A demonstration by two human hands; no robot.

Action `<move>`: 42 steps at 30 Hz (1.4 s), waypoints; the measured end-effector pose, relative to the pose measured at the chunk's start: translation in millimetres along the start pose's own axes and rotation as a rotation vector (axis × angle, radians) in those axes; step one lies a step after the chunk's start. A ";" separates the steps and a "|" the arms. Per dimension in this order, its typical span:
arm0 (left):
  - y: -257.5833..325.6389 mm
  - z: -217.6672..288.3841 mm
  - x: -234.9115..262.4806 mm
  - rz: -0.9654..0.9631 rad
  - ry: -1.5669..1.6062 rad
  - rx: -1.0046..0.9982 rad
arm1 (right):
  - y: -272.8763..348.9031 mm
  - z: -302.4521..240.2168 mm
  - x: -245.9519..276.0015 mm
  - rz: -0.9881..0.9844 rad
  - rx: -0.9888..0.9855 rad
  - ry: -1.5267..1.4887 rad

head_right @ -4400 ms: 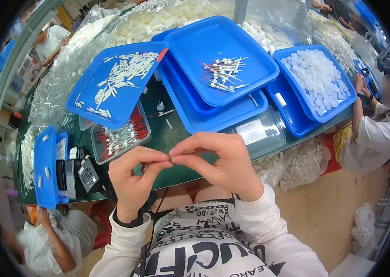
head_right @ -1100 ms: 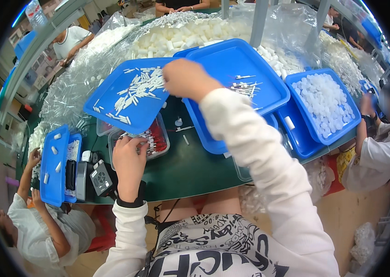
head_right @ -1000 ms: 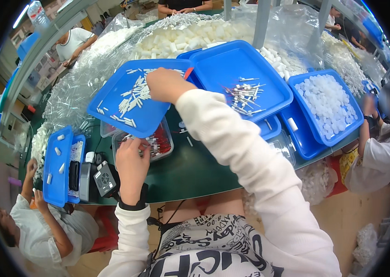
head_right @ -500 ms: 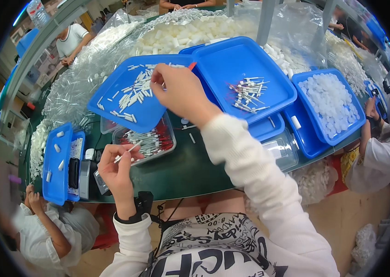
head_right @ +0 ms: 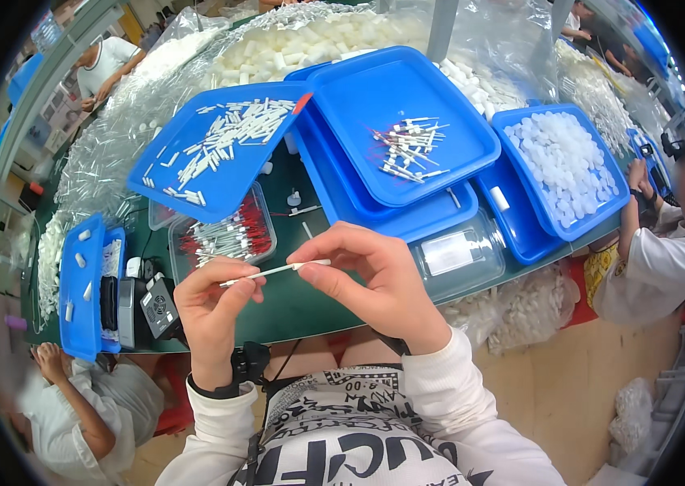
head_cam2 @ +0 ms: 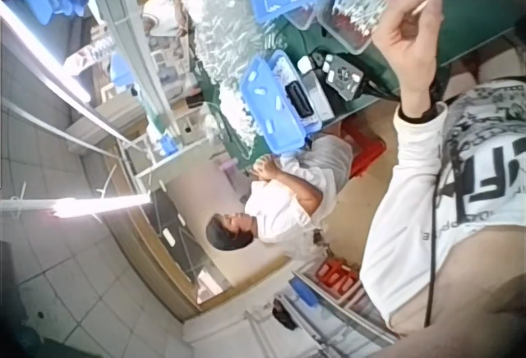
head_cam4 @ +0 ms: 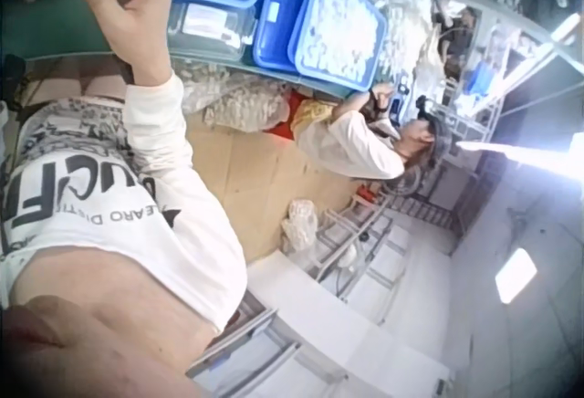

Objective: The person repeatedly picks up small white cylindrical pieces and thin metal rods from blue trays on a table. They insert the rods into the cylinders by hand and place the assembled units into a separate tray. The process is repetitive and performed one unit at a time.

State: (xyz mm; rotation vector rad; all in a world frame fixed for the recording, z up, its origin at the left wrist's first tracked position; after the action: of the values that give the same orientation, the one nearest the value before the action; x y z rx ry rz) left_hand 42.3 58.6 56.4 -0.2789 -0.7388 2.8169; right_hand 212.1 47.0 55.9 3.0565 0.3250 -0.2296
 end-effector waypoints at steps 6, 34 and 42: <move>-6.2 20.3 -13.9 -0.155 -0.343 -0.177 | 8.3 2.9 8.2 -0.003 -0.072 0.004; 2.8 25.3 -20.5 -0.190 -0.460 -0.149 | 28.6 -28.2 -8.4 0.289 0.390 0.605; 2.6 43.1 -28.8 -0.256 -0.520 -0.308 | 38.1 -37.5 -15.7 0.299 0.508 0.675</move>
State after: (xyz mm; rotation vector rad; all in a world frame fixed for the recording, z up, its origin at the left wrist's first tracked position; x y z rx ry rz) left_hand 59.3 29.2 95.7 0.4895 -1.2159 2.5335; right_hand 210.3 9.3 96.9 3.5131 -0.2131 0.8776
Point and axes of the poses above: each hand's wrist, its own y-axis away from the middle knuckle, its own x-axis out of the back of the hand, z = x × y, the point moved 10 cm from there along -y, towards the middle knuckle, and after that the axes turned 14 degrees about -x, right-handed, at the moved point
